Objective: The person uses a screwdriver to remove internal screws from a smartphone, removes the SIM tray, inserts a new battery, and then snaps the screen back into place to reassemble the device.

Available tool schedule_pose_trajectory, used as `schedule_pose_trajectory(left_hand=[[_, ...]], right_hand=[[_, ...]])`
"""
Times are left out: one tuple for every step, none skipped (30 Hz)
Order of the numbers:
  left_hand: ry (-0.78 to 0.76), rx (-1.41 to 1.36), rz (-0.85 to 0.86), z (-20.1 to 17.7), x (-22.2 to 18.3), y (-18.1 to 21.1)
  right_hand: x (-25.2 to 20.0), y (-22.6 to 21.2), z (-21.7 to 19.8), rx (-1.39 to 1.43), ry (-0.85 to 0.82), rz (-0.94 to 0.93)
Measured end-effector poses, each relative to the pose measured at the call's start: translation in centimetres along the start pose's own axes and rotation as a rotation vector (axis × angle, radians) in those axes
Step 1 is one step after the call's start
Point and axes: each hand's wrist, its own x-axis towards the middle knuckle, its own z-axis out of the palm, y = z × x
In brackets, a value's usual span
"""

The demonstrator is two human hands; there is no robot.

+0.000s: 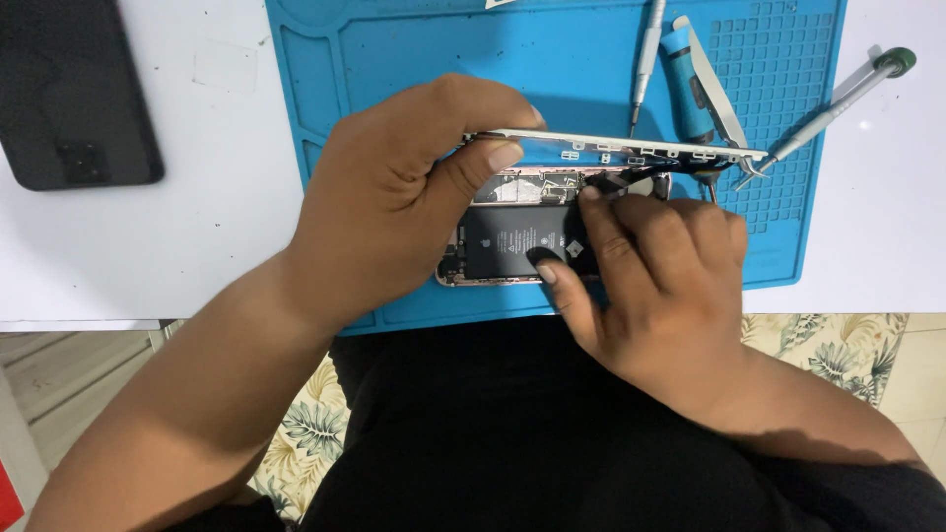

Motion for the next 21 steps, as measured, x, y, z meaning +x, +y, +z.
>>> schedule_pose_trajectory(left_hand=[[0.001, 0.014, 0.019, 0.01, 0.01, -0.05], [0.000, 0.014, 0.019, 0.01, 0.00, -0.02], [-0.001, 0.016, 0.017, 0.01, 0.00, 0.01], [0.000, 0.019, 0.014, 0.01, -0.01, 0.03], [0.000, 0.019, 0.014, 0.02, -0.01, -0.04], [-0.002, 0.021, 0.018, 0.04, -0.03, -0.10], [-0.003, 0.023, 0.023, 0.04, -0.05, -0.15], [-0.002, 0.025, 0.023, 0.02, -0.03, -0.11], [0.001, 0.013, 0.019, 0.00, -0.02, -0.08], [0.003, 0.000, 0.015, 0.01, -0.03, -0.03], [0.004, 0.000, 0.014, -0.01, -0.06, -0.09], [0.002, 0.009, 0.024, 0.00, -0.04, -0.15], [0.000, 0.018, 0.033, 0.02, -0.02, -0.21], [0.001, 0.017, 0.034, 0.01, -0.05, -0.24], [-0.001, -0.004, 0.028, 0.01, -0.10, -0.27], [-0.004, -0.025, 0.021, 0.01, -0.14, -0.31], [-0.003, -0.025, 0.021, 0.01, -0.09, -0.31], [-0.002, -0.016, 0.019, 0.00, -0.09, -0.29], [-0.002, -0.007, 0.016, 0.00, -0.09, -0.28], [-0.002, -0.008, 0.015, -0.02, -0.11, -0.27], [-0.002, -0.009, 0.016, -0.02, -0.12, -0.25]], right_hand=[[0.09, -0.15, -0.03, -0.032, 0.002, -0.016], [0.16, -0.23, -0.08, -0.032, 0.002, -0.016], [0.23, -0.32, -0.11, -0.029, 0.001, -0.007], [0.31, -0.39, -0.15, -0.026, -0.001, 0.001], [0.23, -0.33, -0.06, -0.026, -0.001, 0.001], [0.13, -0.30, 0.01, -0.003, 0.003, 0.007], [0.04, -0.28, 0.09, 0.020, 0.008, 0.014], [-0.08, -0.18, 0.18, 0.020, 0.009, 0.013], [-0.20, -0.09, 0.27, 0.028, 0.018, 0.006], [-0.35, 0.00, 0.33, 0.036, 0.025, 0.001], [-0.35, -0.01, 0.38, 0.036, 0.024, 0.000], [-0.36, 0.00, 0.41, 0.046, 0.033, -0.001], [-0.38, 0.01, 0.43, 0.056, 0.042, -0.003], [-0.34, -0.01, 0.41, 0.056, 0.042, -0.004], [-0.30, -0.04, 0.40, 0.057, 0.040, 0.002], [-0.27, -0.06, 0.40, 0.058, 0.040, 0.008], [-0.29, 0.09, 0.37, 0.058, 0.039, 0.007], [-0.34, 0.20, 0.34, 0.061, 0.016, 0.005], [-0.40, 0.32, 0.30, 0.064, -0.008, 0.003], [-0.30, 0.43, 0.23, 0.064, -0.009, 0.003], [-0.21, 0.55, 0.16, 0.091, -0.012, 0.004]])
